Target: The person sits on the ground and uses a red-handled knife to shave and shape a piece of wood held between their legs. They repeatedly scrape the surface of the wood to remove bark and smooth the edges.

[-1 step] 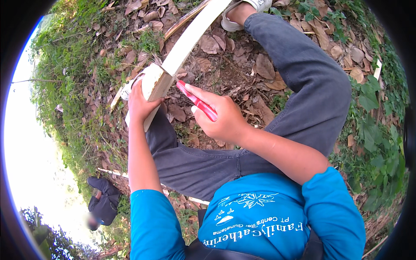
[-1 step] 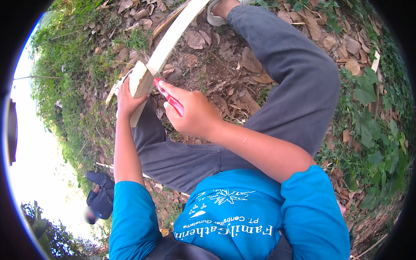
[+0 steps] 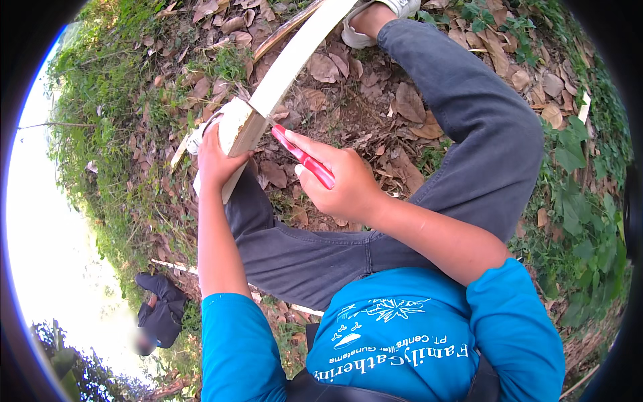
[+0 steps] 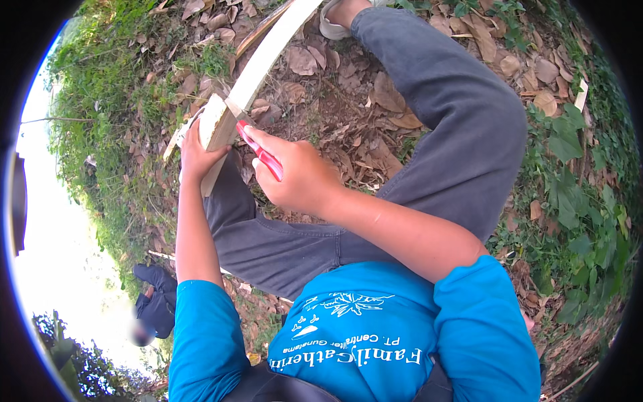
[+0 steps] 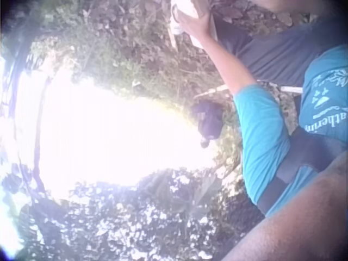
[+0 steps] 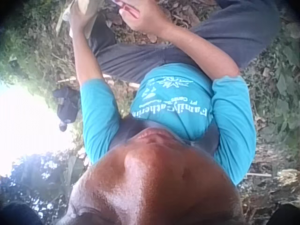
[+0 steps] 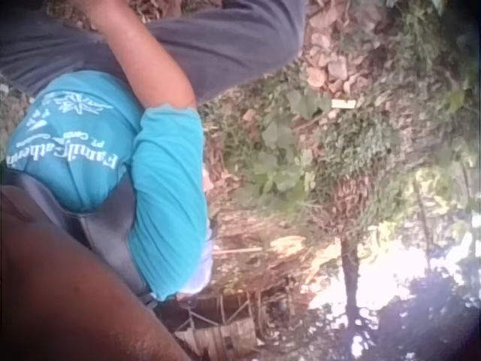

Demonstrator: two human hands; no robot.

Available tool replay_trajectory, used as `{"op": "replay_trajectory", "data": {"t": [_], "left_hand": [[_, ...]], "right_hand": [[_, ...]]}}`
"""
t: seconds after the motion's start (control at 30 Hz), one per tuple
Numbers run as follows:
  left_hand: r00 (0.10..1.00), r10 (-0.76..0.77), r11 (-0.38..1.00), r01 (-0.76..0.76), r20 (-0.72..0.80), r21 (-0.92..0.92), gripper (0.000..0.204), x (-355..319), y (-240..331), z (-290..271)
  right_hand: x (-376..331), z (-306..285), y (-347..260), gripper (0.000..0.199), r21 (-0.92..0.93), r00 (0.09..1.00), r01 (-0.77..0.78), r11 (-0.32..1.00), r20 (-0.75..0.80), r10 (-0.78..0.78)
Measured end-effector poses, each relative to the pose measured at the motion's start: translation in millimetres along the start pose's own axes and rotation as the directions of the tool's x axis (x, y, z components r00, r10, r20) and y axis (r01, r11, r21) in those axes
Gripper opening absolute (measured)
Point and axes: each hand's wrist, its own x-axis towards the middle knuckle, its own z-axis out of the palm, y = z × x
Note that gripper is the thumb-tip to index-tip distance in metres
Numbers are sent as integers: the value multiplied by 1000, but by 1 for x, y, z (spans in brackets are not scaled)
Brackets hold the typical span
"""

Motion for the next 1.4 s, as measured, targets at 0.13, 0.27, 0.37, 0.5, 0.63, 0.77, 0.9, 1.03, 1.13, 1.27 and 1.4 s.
{"op": "replay_trajectory", "data": {"t": [0.13,0.27,0.37,0.5,0.63,0.77,0.9,1.03,1.13,1.27,1.4], "left_hand": [[1000,-6,1000,6,7,-13,107,2,1,-1],[1000,-10,1000,10,3,-14,107,1,1,-1],[1000,-13,1000,13,-6,-5,107,2,0,1],[1000,-22,999,22,13,-43,107,2,-1,1],[1000,0,999,0,-4,-32,107,2,-2,1],[1000,8,1000,-7,22,-11,108,5,-2,1],[995,-37,999,40,90,-30,112,10,-10,3],[995,-12,997,20,103,-80,113,17,-11,7],[998,-23,999,26,60,-46,117,16,-26,17],[998,-48,999,48,46,-8,121,16,-28,24],[997,-75,996,75,14,44,121,5,-30,32]], "right_hand": [[-3,5,-1,61,-22,996,72,997,-41,-73],[-2,7,3,62,-22,989,135,991,-53,-136],[-6,2,2,64,-19,994,108,994,-19,-108],[-18,-4,-6,65,-43,998,67,997,21,-66],[-18,-5,-5,66,-56,995,97,994,6,-97],[-16,-6,-2,64,-61,995,100,993,-4,-101],[-24,-11,-10,62,-60,998,33,998,57,-29],[-55,-25,-15,59,-83,998,-24,996,62,29],[-72,-28,-8,58,-75,996,85,994,33,-83],[-77,-22,-6,59,-138,986,165,977,-14,-168],[-45,0,5,54,-164,987,157,974,-8,-161]]}}
